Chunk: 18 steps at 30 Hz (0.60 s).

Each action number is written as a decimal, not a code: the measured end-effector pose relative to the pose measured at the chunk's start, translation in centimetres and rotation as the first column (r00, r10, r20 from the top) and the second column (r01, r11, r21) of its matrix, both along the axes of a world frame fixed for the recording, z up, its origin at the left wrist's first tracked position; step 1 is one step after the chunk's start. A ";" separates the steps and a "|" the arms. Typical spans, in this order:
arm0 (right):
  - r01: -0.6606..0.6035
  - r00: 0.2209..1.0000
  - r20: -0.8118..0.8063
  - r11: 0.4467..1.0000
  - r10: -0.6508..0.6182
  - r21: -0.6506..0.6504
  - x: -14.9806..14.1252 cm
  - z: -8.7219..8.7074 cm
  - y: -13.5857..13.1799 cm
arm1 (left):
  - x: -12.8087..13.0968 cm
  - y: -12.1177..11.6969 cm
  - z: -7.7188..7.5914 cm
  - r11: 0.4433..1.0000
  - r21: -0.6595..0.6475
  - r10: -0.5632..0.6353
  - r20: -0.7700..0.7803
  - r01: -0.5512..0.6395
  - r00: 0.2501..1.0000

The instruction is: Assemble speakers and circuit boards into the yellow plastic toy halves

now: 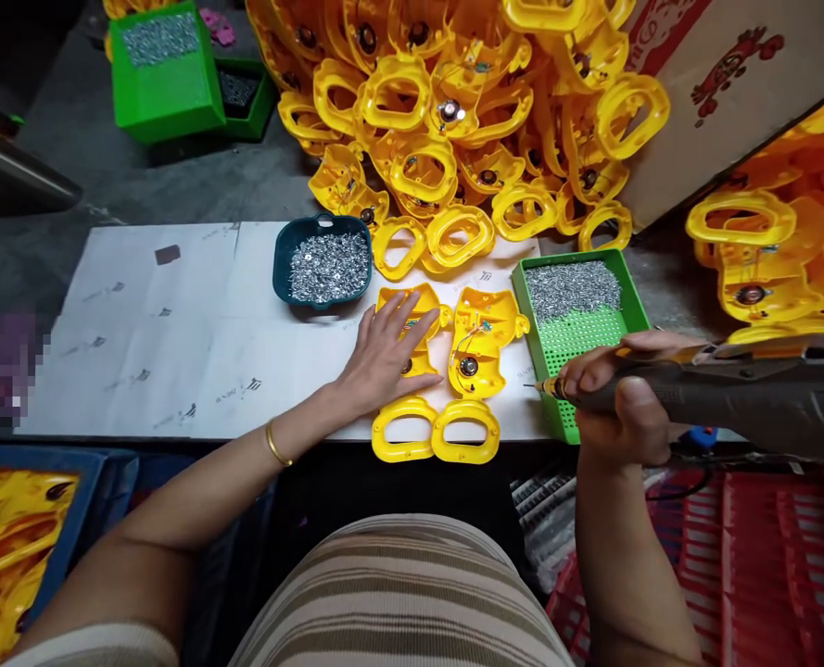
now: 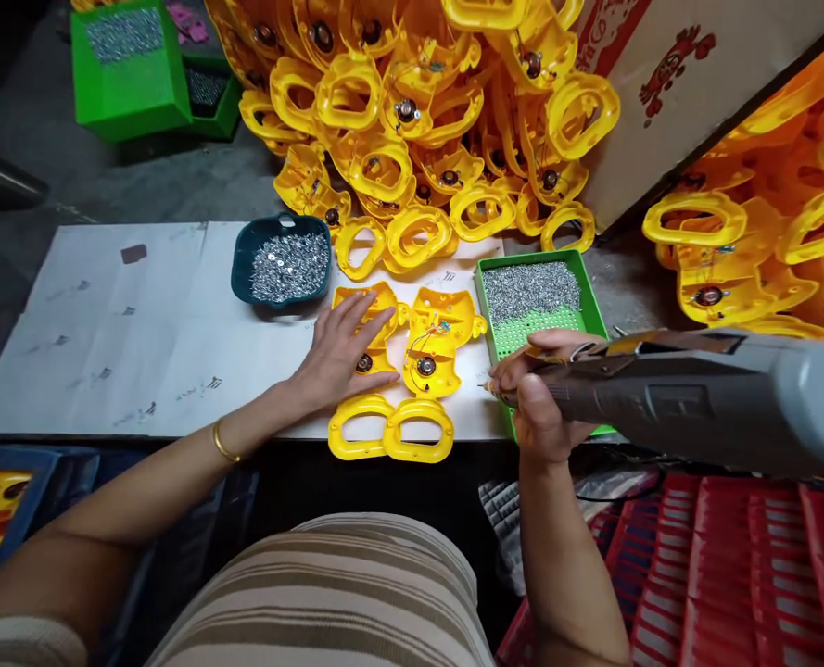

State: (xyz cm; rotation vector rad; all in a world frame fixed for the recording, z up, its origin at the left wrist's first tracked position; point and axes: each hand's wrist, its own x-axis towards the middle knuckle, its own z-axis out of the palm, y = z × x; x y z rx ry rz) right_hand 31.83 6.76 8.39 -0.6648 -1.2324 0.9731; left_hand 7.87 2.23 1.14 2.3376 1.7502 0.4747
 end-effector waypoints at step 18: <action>0.043 0.997 0.077 0.983 -0.030 -0.178 2.2 1.2 -1.7 | -12.5 10.7 0.5 0.963 -0.213 0.206 0.185 -0.165 0.961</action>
